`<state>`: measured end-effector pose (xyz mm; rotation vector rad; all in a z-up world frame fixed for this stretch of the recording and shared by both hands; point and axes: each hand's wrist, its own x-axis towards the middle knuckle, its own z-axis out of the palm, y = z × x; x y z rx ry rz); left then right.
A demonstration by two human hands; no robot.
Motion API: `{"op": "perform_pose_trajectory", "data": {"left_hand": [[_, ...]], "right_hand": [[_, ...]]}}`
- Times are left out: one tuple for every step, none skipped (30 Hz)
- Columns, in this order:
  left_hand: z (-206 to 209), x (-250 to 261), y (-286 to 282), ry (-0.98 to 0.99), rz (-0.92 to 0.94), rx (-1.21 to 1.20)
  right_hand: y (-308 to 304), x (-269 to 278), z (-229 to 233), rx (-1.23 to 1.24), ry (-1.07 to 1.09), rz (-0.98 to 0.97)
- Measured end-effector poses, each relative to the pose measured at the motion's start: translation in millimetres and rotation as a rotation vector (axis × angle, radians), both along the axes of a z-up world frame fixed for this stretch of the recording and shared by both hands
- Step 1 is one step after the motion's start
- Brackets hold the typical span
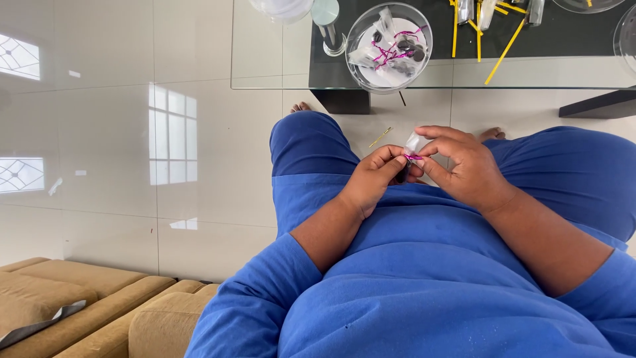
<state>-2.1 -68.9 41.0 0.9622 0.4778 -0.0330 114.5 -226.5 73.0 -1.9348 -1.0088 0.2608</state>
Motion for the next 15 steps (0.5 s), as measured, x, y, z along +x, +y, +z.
{"op": "perform_pose_trajectory", "data": {"left_hand": [[-5, 1, -1, 0.001, 0.001, -0.003], [-9, 1, -1, -0.005, -0.019, -0.007], [-14, 1, -2, -0.011, -0.039, -0.010], [-14, 1, -1, -0.011, -0.041, -0.010], [-14, 0, -2, -0.005, -0.062, -0.023], [-14, 0, -2, 0.001, -0.083, -0.036], [-13, 0, -1, 0.001, -0.087, -0.037], [-13, -1, 0, 0.000, -0.100, -0.036], [-12, -1, 2, -0.001, -0.113, -0.036], [-12, -2, 2, -0.001, -0.112, -0.035], [-12, -3, 3, -0.004, -0.110, -0.037], [-11, -4, 3, -0.006, -0.107, -0.039], [-11, -4, 4, -0.006, -0.105, -0.039], [-10, -4, 4, -0.003, -0.105, -0.044], [-10, -4, 4, 0.001, -0.105, -0.050]], "right_hand": [[0, 1, -1, -0.003, 0.001, 0.001], [-1, 2, -1, 0.001, 0.002, -0.005], [-1, 2, -2, 0.005, 0.003, -0.012], [0, 2, -1, 0.006, 0.003, -0.014], [0, 2, 1, -0.001, -0.004, -0.006], [0, 1, 2, -0.008, -0.010, 0.001], [0, 0, 3, -0.008, -0.010, -0.003], [1, 0, 4, 0.009, 0.016, 0.007], [2, -1, 6, 0.026, 0.043, 0.017], [2, -1, 5, 0.027, 0.042, 0.019], [2, -1, 3, 0.053, 0.084, 0.024], [2, -1, 2, 0.077, 0.127, 0.030], [2, -1, 4, 0.078, 0.127, 0.032], [3, -1, 7, 0.074, 0.181, 0.042], [3, 0, 9, 0.069, 0.236, 0.052]]}}
